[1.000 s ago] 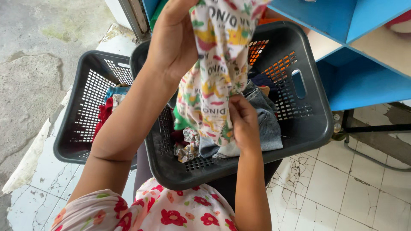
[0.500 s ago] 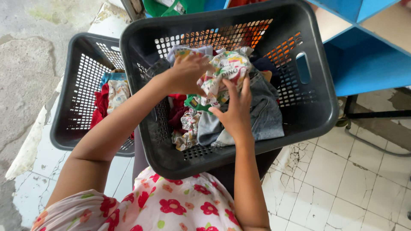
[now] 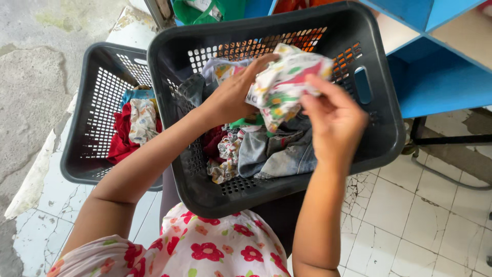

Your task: The person sorts through a black plastic basket filled with clothes, unfolding and handling individual items of clothing by hand before placing them back into the laundry baskets.

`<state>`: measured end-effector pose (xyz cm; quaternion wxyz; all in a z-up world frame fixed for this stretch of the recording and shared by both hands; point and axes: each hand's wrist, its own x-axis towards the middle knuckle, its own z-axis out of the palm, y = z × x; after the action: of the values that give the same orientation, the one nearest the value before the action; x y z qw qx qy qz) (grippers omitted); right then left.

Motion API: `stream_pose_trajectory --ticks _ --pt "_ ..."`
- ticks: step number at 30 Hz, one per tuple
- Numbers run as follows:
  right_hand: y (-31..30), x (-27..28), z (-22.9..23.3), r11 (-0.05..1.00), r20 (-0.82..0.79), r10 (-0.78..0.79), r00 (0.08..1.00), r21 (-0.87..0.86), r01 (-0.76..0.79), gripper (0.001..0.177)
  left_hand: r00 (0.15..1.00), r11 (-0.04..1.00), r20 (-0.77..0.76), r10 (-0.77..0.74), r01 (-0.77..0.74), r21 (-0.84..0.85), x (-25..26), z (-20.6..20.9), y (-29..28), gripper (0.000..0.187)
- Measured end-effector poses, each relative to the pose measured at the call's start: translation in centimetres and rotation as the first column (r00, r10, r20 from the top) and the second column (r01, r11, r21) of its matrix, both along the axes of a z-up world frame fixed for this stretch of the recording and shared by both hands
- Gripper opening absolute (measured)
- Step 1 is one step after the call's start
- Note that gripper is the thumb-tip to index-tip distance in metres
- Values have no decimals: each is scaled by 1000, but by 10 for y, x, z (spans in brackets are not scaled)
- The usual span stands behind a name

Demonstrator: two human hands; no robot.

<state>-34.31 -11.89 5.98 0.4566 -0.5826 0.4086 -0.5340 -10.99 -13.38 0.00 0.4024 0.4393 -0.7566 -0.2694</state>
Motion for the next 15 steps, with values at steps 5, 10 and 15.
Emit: stream_pose_trajectory --ticks 5,10,15 --pt "-1 -22 33 968 147 -116 982 -203 145 28 991 1000 -136 17 -14 26 5 43 8 32" --pt "-10 -25 21 900 -141 -338 931 -339 275 28 873 981 -484 -62 142 132 -7 65 15 26" --pt "7 -15 29 748 -551 -566 613 -656 100 42 839 958 -542 -38 184 218 -21 63 11 26"
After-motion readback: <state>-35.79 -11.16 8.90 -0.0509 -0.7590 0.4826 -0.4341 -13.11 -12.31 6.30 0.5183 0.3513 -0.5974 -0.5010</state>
